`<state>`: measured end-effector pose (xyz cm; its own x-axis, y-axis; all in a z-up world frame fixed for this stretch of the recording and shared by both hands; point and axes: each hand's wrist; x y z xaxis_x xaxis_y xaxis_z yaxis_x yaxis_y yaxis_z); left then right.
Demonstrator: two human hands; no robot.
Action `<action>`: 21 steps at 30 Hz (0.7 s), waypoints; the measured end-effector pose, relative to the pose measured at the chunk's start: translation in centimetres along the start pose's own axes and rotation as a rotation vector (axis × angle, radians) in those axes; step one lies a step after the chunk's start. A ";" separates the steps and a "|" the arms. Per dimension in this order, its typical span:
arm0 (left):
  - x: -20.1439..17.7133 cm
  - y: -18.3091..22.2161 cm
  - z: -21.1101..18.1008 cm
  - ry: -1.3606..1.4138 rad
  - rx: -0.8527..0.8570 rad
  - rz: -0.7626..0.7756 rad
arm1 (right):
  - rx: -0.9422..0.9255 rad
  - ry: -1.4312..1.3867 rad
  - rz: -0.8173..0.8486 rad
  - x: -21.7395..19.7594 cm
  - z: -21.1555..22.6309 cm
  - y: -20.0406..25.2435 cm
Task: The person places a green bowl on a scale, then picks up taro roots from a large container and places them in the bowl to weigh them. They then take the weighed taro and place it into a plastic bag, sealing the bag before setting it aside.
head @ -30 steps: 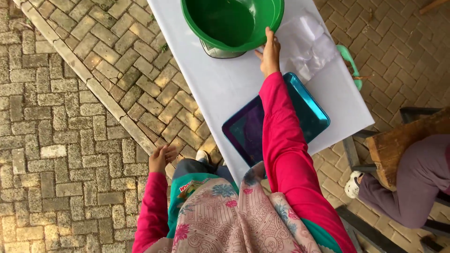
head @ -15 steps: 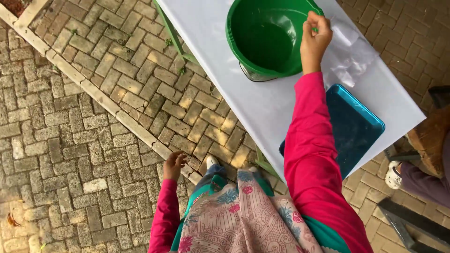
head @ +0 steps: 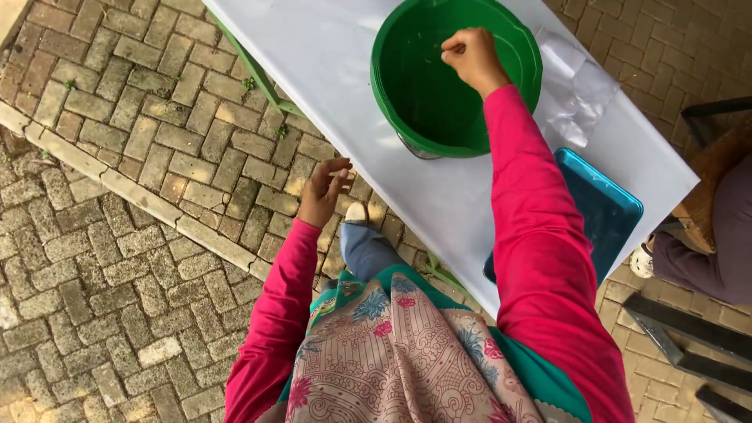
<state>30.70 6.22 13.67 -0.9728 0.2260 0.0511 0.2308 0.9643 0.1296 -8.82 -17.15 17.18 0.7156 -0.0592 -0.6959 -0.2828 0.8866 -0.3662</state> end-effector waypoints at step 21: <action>1.6 -17.6 -4.7 0.194 -0.055 0.201 | 0.694 -0.482 -0.241 9.4 -10.0 -1.1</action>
<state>25.18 -11.02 16.17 -0.8867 0.3762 0.2688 0.4245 0.8928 0.1506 -8.14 -23.28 4.90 0.9421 -0.2191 -0.2540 0.2504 0.9632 0.0980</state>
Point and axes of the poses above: each hand's wrist, its own y-axis away from the middle knuckle, its own x-axis out of the palm, z = x × y, and after that the axes turned 7 degrees about -x, right-handed
